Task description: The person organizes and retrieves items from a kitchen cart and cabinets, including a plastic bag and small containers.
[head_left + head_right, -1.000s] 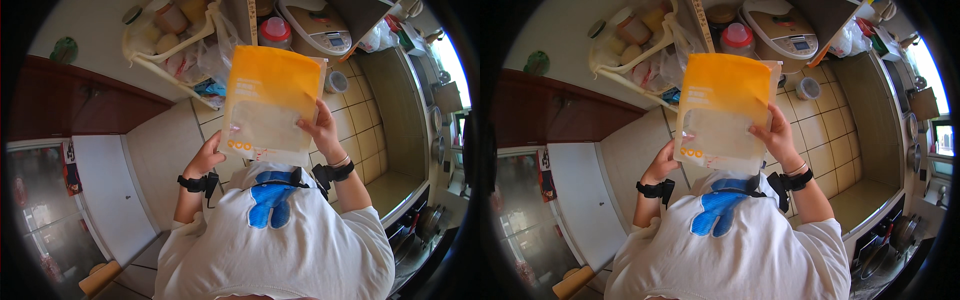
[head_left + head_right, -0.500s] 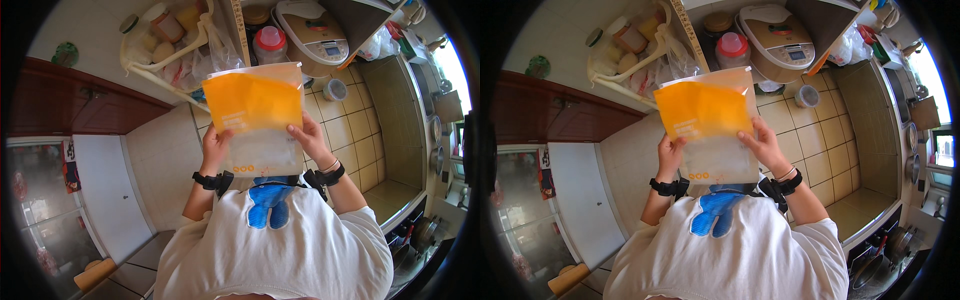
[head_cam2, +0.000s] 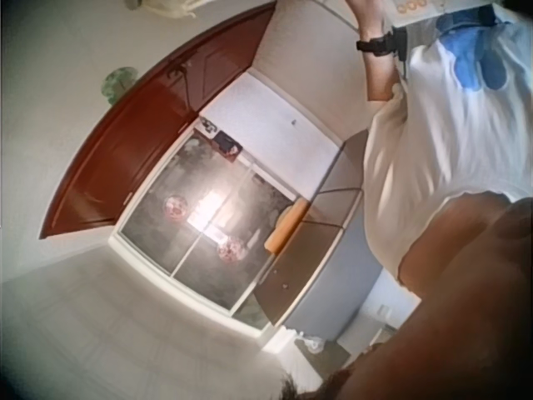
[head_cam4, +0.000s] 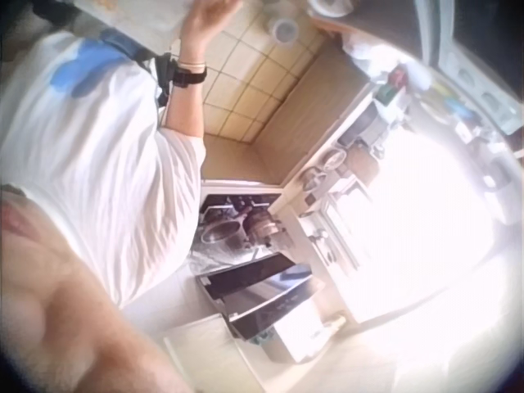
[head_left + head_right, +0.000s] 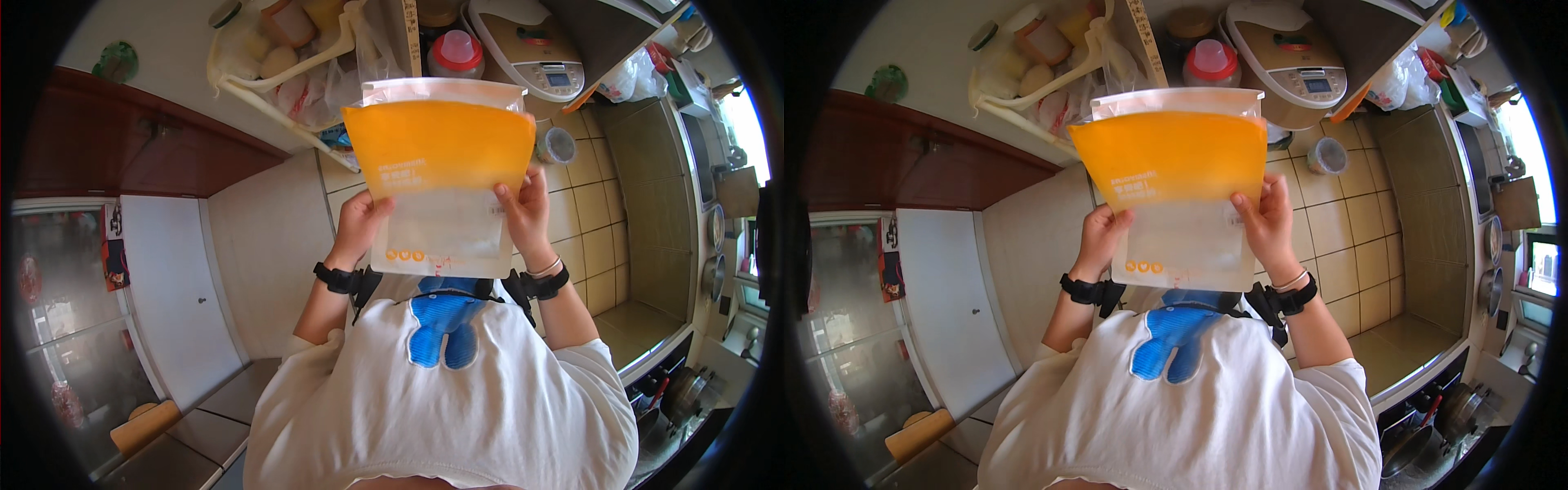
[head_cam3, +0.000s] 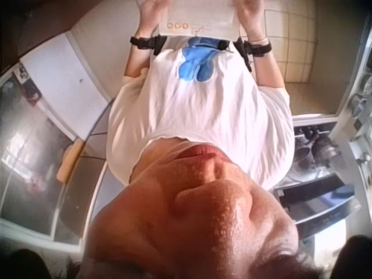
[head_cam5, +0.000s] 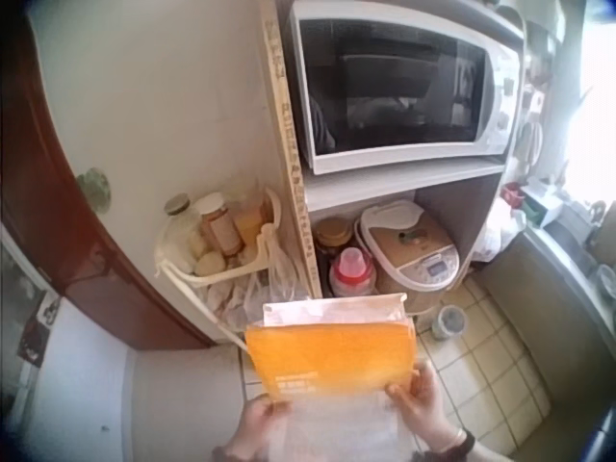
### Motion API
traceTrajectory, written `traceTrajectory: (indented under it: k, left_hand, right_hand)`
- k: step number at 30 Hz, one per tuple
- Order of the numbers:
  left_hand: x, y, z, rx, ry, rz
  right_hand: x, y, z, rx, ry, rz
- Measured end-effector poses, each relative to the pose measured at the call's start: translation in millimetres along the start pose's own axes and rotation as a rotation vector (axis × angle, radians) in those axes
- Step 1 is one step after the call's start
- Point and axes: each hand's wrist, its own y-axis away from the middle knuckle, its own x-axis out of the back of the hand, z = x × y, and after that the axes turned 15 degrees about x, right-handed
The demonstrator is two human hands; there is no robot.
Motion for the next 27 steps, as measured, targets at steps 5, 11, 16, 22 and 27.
traceTrajectory:
  k: [5,11,16,22,27]
  left_hand:
    - [3.5,-7.7,-0.4,-0.081,0.084,0.014]
    - [12.0,-8.7,3.3,-0.105,0.047,0.036]
    - [-6.9,5.3,26.8,-0.069,0.496,-0.048]
    - [0.4,5.6,13.8,-0.302,-0.158,-0.131]
    - [-9.0,2.0,18.6,-0.180,-0.040,0.048]
  right_hand:
    - [-1.1,-8.6,-18.9,-0.368,-0.137,-0.025]
    - [13.4,-0.8,-10.4,-0.664,-0.074,-0.313]
    - [15.5,-4.3,5.6,-0.584,-0.232,-0.157]
    - [18.2,-5.6,3.9,-0.539,-0.181,-0.107]
    - [4.5,-4.5,-14.5,-0.378,-0.190,-0.047]
